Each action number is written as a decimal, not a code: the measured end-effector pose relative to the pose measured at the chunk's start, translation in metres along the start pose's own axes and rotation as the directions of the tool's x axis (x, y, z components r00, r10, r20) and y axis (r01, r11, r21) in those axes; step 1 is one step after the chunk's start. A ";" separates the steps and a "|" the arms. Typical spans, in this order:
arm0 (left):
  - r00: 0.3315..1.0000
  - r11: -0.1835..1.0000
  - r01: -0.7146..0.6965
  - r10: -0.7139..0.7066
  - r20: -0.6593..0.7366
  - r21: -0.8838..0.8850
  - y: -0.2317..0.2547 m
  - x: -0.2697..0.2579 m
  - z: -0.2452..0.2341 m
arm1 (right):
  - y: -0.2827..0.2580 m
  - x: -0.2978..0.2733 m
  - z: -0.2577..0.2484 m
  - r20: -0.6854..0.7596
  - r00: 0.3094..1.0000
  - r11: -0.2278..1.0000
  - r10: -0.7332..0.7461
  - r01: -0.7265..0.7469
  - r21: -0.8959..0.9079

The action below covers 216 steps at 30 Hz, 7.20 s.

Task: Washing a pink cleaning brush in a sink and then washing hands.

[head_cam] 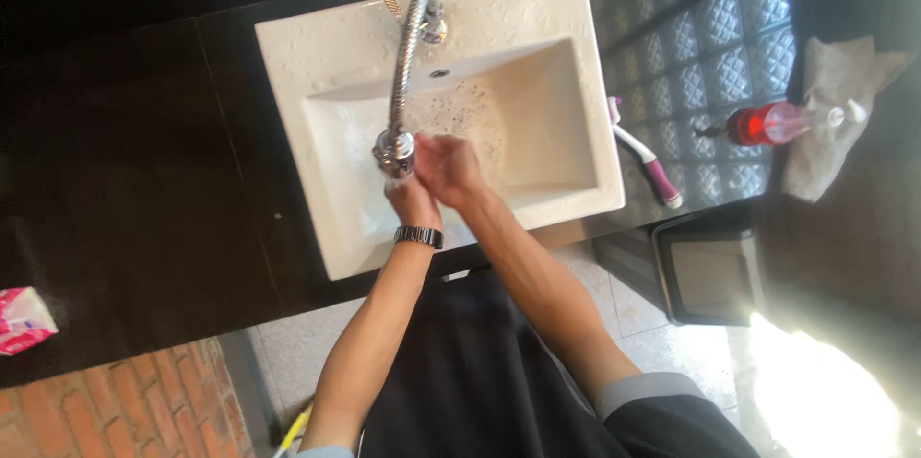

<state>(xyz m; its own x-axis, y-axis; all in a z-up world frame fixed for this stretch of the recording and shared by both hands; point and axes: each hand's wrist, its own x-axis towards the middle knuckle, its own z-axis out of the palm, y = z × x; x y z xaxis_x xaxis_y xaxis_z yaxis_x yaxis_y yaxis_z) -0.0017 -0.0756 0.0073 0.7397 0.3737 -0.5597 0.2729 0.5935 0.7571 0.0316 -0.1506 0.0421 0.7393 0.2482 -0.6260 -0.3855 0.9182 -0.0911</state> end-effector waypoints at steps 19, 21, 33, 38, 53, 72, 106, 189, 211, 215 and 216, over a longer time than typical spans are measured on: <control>0.872 -0.655 -0.457 -0.198 0.447 0.601 -0.047 0.010 0.048 | -0.092 -0.026 -0.029 0.608 0.791 -0.700 -0.062 0.400 -0.592; 0.889 -0.660 -0.445 -0.245 0.387 0.606 -0.050 0.014 0.048 | -0.093 -0.023 -0.030 0.565 0.820 -0.775 -0.086 0.302 -0.556; 0.909 -0.742 -0.414 -0.371 0.191 0.527 -0.027 -0.002 0.077 | -0.106 -0.013 -0.022 0.479 0.877 -0.854 0.042 0.280 -0.439; 0.910 -0.724 -0.415 -0.324 0.259 0.552 -0.037 0.002 0.068 | -0.099 -0.010 -0.021 0.462 0.885 -0.917 0.054 0.226 -0.327; 0.922 -0.681 -0.384 -0.251 0.295 0.623 -0.045 0.007 0.067 | -0.100 -0.001 -0.030 0.551 0.818 -0.974 0.162 0.222 -0.042; 0.860 -0.281 -0.509 -0.131 0.492 0.814 -0.025 -0.005 0.036 | -0.088 -0.008 -0.018 0.480 0.876 -0.896 0.043 0.247 -0.369; 0.956 0.948 -0.285 0.271 0.110 0.145 0.003 -0.014 -0.009 | 0.017 0.007 -0.037 0.175 0.984 0.999 -0.029 0.021 0.049; 0.921 0.918 -0.317 0.237 0.310 0.237 0.084 -0.016 -0.029 | 0.074 0.013 -0.008 -0.055 0.944 0.938 -0.325 0.329 0.106; 0.856 0.937 -0.282 0.148 0.495 0.206 0.096 0.025 -0.038 | 0.107 0.039 -0.028 -0.063 0.775 0.774 -0.628 0.631 0.044; 0.800 0.870 -0.352 0.088 0.594 0.346 0.120 0.031 -0.043 | 0.123 0.040 -0.011 -0.142 0.765 0.733 -0.628 0.643 0.222; 0.776 0.868 -0.373 0.097 0.624 0.328 0.126 0.035 -0.043 | 0.126 0.041 -0.003 -0.198 0.777 0.730 -0.598 0.630 0.267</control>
<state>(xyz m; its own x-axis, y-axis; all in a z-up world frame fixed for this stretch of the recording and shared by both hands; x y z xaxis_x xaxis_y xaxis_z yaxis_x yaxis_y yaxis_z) 0.0317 0.0432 0.0687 0.9839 -0.0970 -0.1504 0.1632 0.1420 0.9763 0.0119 -0.0252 0.0025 0.6952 -0.4174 -0.5852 0.3317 0.9085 -0.2540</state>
